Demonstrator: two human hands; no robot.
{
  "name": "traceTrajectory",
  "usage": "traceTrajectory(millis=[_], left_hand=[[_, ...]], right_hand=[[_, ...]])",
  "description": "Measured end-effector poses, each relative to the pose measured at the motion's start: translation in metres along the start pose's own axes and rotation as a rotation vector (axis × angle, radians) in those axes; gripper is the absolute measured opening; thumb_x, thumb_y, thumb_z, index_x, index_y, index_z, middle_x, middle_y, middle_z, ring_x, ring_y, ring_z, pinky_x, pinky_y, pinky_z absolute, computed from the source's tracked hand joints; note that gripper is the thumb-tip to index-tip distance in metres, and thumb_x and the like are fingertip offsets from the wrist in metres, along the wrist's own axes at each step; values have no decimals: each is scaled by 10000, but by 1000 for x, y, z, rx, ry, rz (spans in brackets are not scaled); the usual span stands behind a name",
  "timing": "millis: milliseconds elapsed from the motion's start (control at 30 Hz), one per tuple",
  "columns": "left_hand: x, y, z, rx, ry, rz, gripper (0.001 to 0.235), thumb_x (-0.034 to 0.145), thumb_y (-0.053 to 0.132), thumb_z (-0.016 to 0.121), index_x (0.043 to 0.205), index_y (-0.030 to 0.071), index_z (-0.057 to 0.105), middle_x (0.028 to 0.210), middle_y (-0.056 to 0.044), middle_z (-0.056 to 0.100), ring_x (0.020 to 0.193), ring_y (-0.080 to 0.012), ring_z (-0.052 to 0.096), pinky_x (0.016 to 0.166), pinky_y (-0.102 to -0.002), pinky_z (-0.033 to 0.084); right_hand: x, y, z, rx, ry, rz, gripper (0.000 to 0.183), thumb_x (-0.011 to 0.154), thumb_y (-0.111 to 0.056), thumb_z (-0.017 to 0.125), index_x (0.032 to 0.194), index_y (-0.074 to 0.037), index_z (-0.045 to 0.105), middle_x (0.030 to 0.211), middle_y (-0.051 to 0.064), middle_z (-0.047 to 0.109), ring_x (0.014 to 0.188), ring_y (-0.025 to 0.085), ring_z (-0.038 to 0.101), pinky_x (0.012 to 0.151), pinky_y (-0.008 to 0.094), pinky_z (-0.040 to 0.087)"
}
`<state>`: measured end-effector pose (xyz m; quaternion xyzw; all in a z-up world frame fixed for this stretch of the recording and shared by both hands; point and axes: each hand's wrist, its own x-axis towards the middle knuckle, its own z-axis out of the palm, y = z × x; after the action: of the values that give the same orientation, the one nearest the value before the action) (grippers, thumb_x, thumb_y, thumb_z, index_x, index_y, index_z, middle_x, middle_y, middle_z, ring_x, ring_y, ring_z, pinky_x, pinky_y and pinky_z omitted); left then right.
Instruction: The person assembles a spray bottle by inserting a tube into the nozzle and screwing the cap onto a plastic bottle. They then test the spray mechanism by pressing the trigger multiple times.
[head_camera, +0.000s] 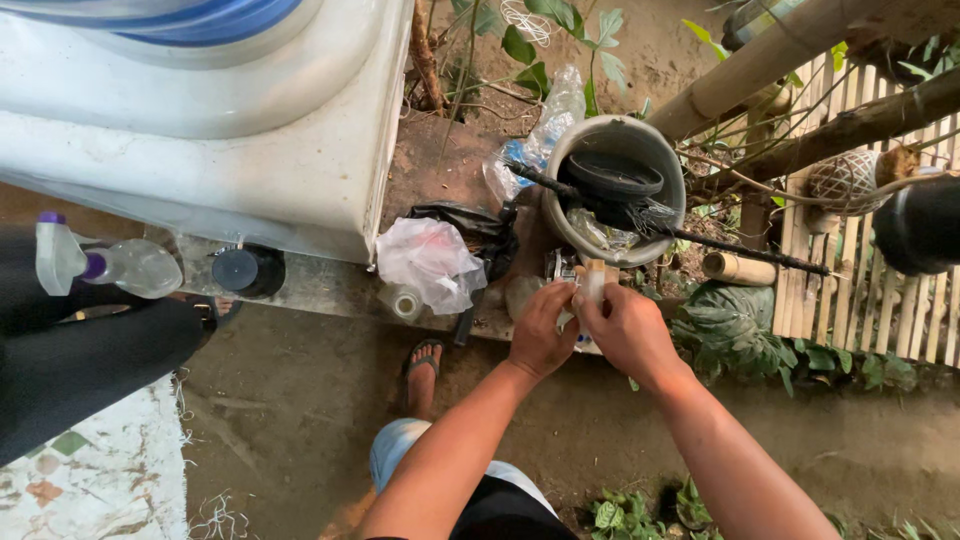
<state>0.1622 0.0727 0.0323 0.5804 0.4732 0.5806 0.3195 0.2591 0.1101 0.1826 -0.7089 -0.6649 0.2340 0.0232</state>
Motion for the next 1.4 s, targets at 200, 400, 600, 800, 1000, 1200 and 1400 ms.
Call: traceTrajectory(millis=[200,400,600,800,1000,1200,1400], left_hand=[[8,-7,-4,-23,-83,26,446,857,118,752,1267,24,604,1256,-174,659,1217,-385,624,1055,-453,517],[4,-17,-1,-76,-136,-33,459,879,176,787,1276,39,601,1262,-173,662,1157,-364,655,999,-424,540],[0,-34,0,32,-150,34,705,808,237,827,1394,66,475,1398,-175,587,1249,-390,598,1064,-465,480],[5,-49,5,41,-224,-52,808,740,224,821,1420,42,425,1400,-197,553,1266,-425,558,1066,-511,441],[-7,-46,20,-27,-221,-108,699,887,125,736,1497,37,406,1351,-140,641,1233,-393,607,1055,-502,474],[-8,-48,21,40,-202,-18,651,819,93,769,1396,77,468,1317,-179,618,1217,-401,596,1047,-497,470],[-15,-47,23,56,-194,-12,698,801,87,786,1416,86,454,1335,-163,598,1250,-387,579,1070,-491,461]], right_hand=[[1,5,4,6,68,-148,336,918,-317,675,872,16,660,856,233,675,786,426,658,706,492,515],[2,13,4,51,47,-173,295,929,-278,666,891,14,649,865,236,672,798,432,653,708,494,513],[-8,12,16,1,119,-179,288,886,-258,697,990,4,632,954,241,676,855,439,656,745,502,522],[0,13,26,56,126,-60,440,747,-282,766,1045,14,638,987,232,688,886,431,675,772,502,537],[5,10,29,-154,106,159,509,836,-484,706,1018,-9,691,983,217,728,918,402,702,836,487,550],[0,17,24,-148,120,99,567,802,-522,698,1085,-31,705,1030,216,725,955,396,691,837,471,545],[7,11,24,-49,81,155,527,776,-453,723,1083,-25,695,1053,200,702,994,389,671,865,472,532]])
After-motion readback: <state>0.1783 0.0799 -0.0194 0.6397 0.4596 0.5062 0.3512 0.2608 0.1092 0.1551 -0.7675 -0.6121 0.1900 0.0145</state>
